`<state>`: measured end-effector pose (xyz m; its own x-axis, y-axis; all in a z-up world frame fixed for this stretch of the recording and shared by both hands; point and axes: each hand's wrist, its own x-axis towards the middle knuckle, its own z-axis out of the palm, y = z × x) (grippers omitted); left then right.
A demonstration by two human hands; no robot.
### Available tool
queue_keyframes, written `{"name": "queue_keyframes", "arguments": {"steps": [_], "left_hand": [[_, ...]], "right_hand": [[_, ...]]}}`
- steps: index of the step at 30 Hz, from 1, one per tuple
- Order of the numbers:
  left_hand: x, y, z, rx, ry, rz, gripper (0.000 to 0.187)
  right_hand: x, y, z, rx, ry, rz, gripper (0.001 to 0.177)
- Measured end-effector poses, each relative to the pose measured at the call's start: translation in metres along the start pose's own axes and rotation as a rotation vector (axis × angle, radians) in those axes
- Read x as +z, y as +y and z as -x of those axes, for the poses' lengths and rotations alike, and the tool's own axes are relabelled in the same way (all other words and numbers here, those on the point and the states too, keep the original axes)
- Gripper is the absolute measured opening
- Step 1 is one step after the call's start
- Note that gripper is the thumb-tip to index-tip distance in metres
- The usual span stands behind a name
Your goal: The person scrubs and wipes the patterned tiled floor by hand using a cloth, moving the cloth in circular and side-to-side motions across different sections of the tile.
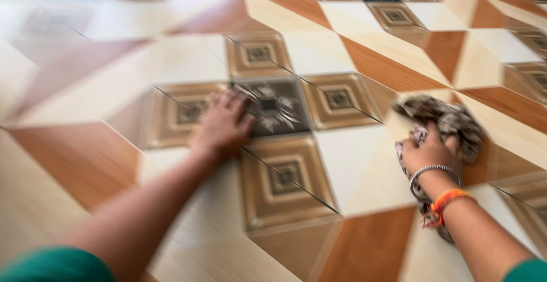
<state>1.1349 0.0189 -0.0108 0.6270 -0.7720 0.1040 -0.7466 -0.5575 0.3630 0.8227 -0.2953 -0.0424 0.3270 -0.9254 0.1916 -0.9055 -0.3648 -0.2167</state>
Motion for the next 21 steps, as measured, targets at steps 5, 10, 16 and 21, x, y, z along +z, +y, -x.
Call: {"name": "queue_keyframes", "arguments": {"steps": [5, 10, 16, 21], "left_hand": [[0.003, 0.000, 0.010, 0.131, 0.160, 0.169, 0.062], [0.012, -0.020, 0.001, 0.117, 0.246, 0.406, 0.060], [0.012, -0.024, 0.006, 0.122, 0.302, 0.479, 0.050], [-0.006, -0.010, 0.023, 0.174, 0.262, 0.448, 0.040]], "right_hand": [[0.031, -0.144, 0.071, -0.674, 0.253, -0.188, 0.030], [0.003, -0.295, 0.174, -0.641, 0.011, -0.287, 0.073], [-0.044, -0.264, 0.171, -0.647, -0.230, -0.238, 0.079], [-0.056, -0.147, 0.162, -0.361, -0.301, -0.191, 0.058]]}}
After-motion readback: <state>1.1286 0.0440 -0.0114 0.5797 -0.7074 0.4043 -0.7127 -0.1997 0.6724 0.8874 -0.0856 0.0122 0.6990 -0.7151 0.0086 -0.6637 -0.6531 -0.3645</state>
